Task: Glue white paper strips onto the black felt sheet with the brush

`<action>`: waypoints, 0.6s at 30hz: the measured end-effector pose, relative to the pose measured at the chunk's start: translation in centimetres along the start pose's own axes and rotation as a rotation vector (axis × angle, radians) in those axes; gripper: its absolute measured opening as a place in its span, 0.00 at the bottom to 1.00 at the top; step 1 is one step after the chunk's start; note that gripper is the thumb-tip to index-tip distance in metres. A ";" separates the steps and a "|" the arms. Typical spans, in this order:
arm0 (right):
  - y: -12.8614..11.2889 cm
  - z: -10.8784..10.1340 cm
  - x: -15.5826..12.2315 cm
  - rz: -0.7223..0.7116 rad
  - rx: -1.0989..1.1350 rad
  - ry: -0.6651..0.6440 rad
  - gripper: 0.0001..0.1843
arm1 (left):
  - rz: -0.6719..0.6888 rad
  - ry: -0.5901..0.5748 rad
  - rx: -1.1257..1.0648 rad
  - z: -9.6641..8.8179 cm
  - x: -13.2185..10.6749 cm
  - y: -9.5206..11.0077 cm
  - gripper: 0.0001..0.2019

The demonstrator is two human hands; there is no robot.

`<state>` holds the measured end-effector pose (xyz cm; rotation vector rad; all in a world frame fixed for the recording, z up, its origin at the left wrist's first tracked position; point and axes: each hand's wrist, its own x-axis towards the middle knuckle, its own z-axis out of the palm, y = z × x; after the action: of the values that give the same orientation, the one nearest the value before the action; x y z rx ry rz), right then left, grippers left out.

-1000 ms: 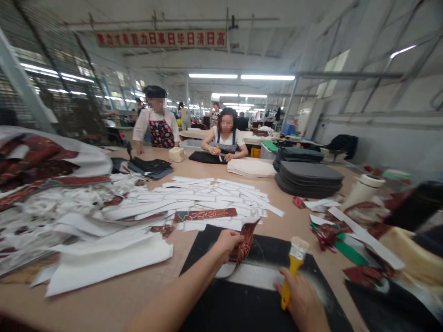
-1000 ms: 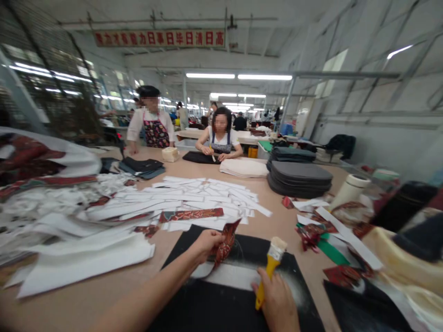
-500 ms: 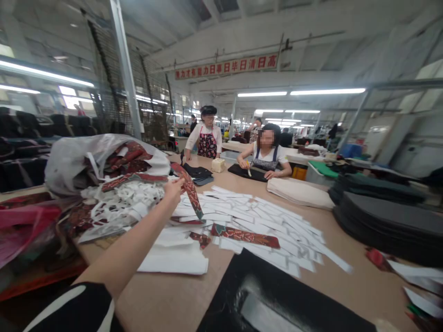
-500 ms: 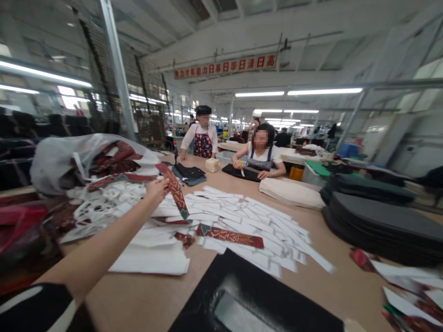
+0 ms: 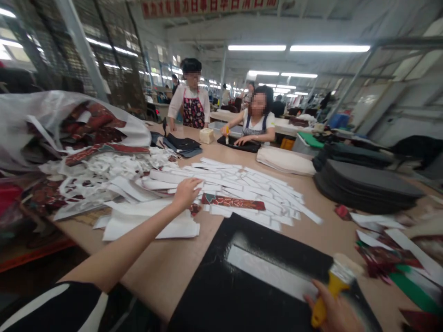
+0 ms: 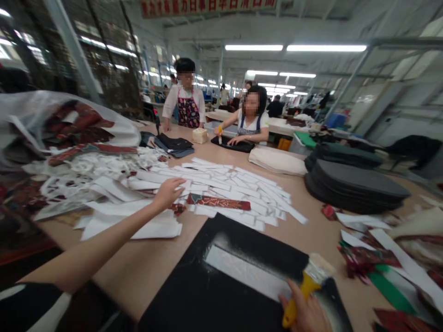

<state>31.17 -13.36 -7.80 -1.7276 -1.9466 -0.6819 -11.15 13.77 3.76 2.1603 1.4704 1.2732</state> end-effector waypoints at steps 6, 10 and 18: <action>-1.4 -3.9 3.4 -0.198 0.029 -0.129 0.20 | 0.552 -0.524 0.025 5.1 -13.2 8.4 0.11; -5.0 -5.9 8.7 -0.210 0.274 -0.233 0.18 | 0.651 -0.538 0.137 6.4 -17.6 10.0 0.10; -13.5 -2.7 17.3 0.071 0.806 -0.562 0.11 | 0.669 -0.448 0.179 7.0 -18.0 9.6 0.11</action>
<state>15.75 -2.97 4.21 -1.5071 -2.0506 0.6279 -1.84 -4.03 -3.98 2.9462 0.7262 0.7236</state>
